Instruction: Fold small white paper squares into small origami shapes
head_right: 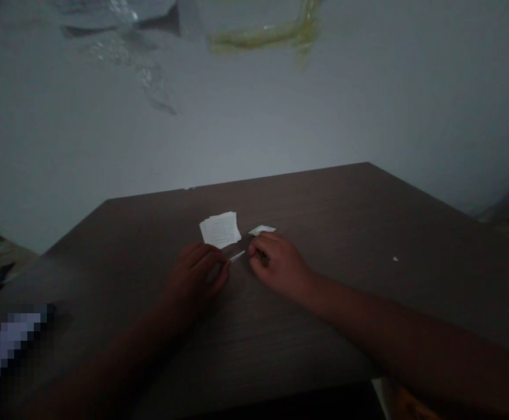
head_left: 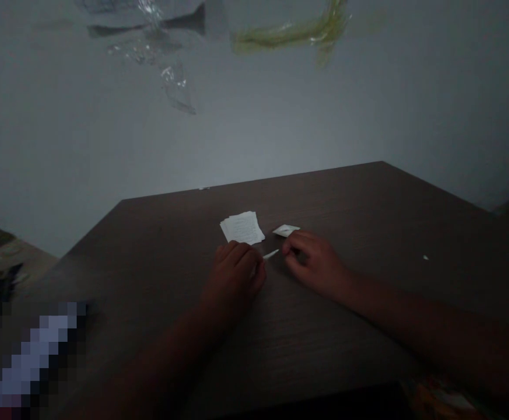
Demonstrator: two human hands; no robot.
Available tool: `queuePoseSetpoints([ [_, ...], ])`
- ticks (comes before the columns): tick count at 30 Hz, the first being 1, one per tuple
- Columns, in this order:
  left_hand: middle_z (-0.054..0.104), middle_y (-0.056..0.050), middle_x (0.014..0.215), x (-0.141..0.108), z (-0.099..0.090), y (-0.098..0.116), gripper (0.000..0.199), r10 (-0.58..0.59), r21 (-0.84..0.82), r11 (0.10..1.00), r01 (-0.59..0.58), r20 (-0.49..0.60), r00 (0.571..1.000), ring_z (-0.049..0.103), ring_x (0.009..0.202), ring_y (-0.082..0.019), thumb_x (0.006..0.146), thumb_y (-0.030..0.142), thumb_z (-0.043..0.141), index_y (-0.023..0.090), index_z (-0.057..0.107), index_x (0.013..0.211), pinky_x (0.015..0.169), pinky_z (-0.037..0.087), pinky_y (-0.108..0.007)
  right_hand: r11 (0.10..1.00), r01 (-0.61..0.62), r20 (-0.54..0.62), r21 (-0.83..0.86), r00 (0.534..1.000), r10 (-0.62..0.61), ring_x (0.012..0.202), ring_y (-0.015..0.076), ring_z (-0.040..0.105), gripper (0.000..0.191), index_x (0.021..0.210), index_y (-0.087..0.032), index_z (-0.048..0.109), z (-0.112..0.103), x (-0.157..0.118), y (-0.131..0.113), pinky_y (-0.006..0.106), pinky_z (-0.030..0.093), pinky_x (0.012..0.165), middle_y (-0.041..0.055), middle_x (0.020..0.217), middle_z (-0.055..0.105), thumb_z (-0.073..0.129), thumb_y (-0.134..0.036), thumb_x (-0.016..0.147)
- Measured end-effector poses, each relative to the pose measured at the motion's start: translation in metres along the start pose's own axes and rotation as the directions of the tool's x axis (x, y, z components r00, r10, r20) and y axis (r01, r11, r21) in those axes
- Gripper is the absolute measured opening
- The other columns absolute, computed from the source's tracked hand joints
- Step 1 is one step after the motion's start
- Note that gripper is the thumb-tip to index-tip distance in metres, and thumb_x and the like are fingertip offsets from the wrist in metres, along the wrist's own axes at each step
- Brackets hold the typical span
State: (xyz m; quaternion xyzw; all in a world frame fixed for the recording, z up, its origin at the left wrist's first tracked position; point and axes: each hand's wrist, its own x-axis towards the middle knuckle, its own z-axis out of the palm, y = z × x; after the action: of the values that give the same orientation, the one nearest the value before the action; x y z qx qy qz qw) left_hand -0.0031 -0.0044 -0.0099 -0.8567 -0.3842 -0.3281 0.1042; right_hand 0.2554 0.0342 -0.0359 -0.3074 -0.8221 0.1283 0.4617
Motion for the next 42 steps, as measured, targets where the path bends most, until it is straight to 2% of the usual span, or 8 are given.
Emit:
queuePoseSetpoints([
  [6,0.088,-0.005,0.107,-0.003,0.008,0.006,0.023,-0.064,-0.154,0.986,0.062,-0.009,0.998,0.085,0.1,-0.028,0.107,0.007,0.073,0.029,0.072,0.11,0.092,0.071,-0.043,0.964,-0.2,0.099,0.175,0.978,0.185,0.082,0.021,0.075,0.017,0.103,-0.026,0.08,0.01,-0.008,-0.018,0.032,0.057,0.075,0.0011,0.093,0.083,0.071,-0.012,0.101],
  [12,0.09,-0.006,0.121,-0.006,0.014,0.006,0.02,-0.139,-0.416,0.897,0.148,0.053,0.989,0.089,0.11,-0.027,0.11,0.012,0.074,0.028,0.072,0.122,0.101,0.075,-0.044,0.895,-0.311,0.132,0.319,0.95,0.283,0.085,0.0209,0.079,0.009,0.104,-0.026,0.083,0.011,-0.006,-0.014,0.032,0.061,0.077,0.0014,0.095,0.085,0.076,-0.02,0.105],
  [15,0.09,-0.007,0.123,-0.007,0.017,0.0,0.018,-0.156,-0.452,0.875,0.171,0.071,0.985,0.089,0.114,-0.028,0.112,0.014,0.075,0.028,0.075,0.122,0.104,0.075,-0.046,0.869,-0.344,0.149,0.354,0.939,0.311,0.085,0.0208,0.079,0.005,0.102,-0.026,0.082,0.012,-0.006,-0.011,0.033,0.062,0.079,0.0011,0.095,0.084,0.079,-0.025,0.106],
  [20,0.09,-0.008,0.126,-0.01,0.026,-0.01,0.017,-0.145,-0.48,0.861,0.169,0.087,0.986,0.089,0.116,-0.027,0.109,0.012,0.079,0.027,0.078,0.117,0.107,0.075,-0.048,0.838,-0.403,0.201,0.369,0.914,0.352,0.086,0.0213,0.079,0.013,0.097,-0.025,0.081,0.015,-0.005,-0.006,0.034,0.062,0.081,0.0015,0.094,0.085,0.083,-0.033,0.107],
  [24,0.089,-0.008,0.126,-0.01,0.029,-0.011,0.017,-0.146,-0.512,0.839,0.187,0.119,0.982,0.088,0.117,-0.026,0.106,0.01,0.079,0.026,0.077,0.111,0.107,0.075,-0.047,0.806,-0.424,0.248,0.412,0.904,0.348,0.085,0.0215,0.079,0.018,0.095,-0.025,0.081,0.016,-0.005,-0.001,0.035,0.063,0.081,0.002,0.093,0.085,0.089,-0.039,0.105],
  [27,0.089,-0.006,0.121,-0.01,0.031,-0.01,0.021,-0.168,-0.493,0.842,0.219,0.146,0.975,0.088,0.113,-0.026,0.102,0.006,0.08,0.026,0.076,0.107,0.105,0.075,-0.045,0.801,-0.432,0.255,0.414,0.9,0.353,0.086,0.0214,0.079,0.015,0.096,-0.026,0.081,0.017,-0.007,0.002,0.035,0.065,0.081,0.0015,0.093,0.085,0.09,-0.036,0.104],
  [33,0.09,-0.006,0.122,-0.014,0.04,-0.012,0.04,-0.285,-0.489,0.797,0.353,0.211,0.935,0.091,0.109,-0.027,0.097,0.006,0.084,0.026,0.079,0.13,0.095,0.077,-0.041,0.846,-0.404,0.258,0.348,0.909,0.328,0.09,0.0227,0.083,0.005,0.105,-0.025,0.082,0.018,-0.008,0.005,0.039,0.069,0.086,0.0025,0.098,0.088,0.087,-0.025,0.103],
  [42,0.092,-0.006,0.119,-0.012,0.044,-0.014,0.035,-0.258,-0.477,0.809,0.343,0.236,0.937,0.092,0.109,-0.028,0.094,0.007,0.085,0.025,0.085,0.125,0.102,0.077,-0.046,0.864,-0.397,0.26,0.309,0.909,0.325,0.09,0.0221,0.085,0.01,0.103,-0.025,0.082,0.021,-0.01,0.009,0.037,0.068,0.086,0.0017,0.098,0.088,0.086,-0.017,0.1],
])
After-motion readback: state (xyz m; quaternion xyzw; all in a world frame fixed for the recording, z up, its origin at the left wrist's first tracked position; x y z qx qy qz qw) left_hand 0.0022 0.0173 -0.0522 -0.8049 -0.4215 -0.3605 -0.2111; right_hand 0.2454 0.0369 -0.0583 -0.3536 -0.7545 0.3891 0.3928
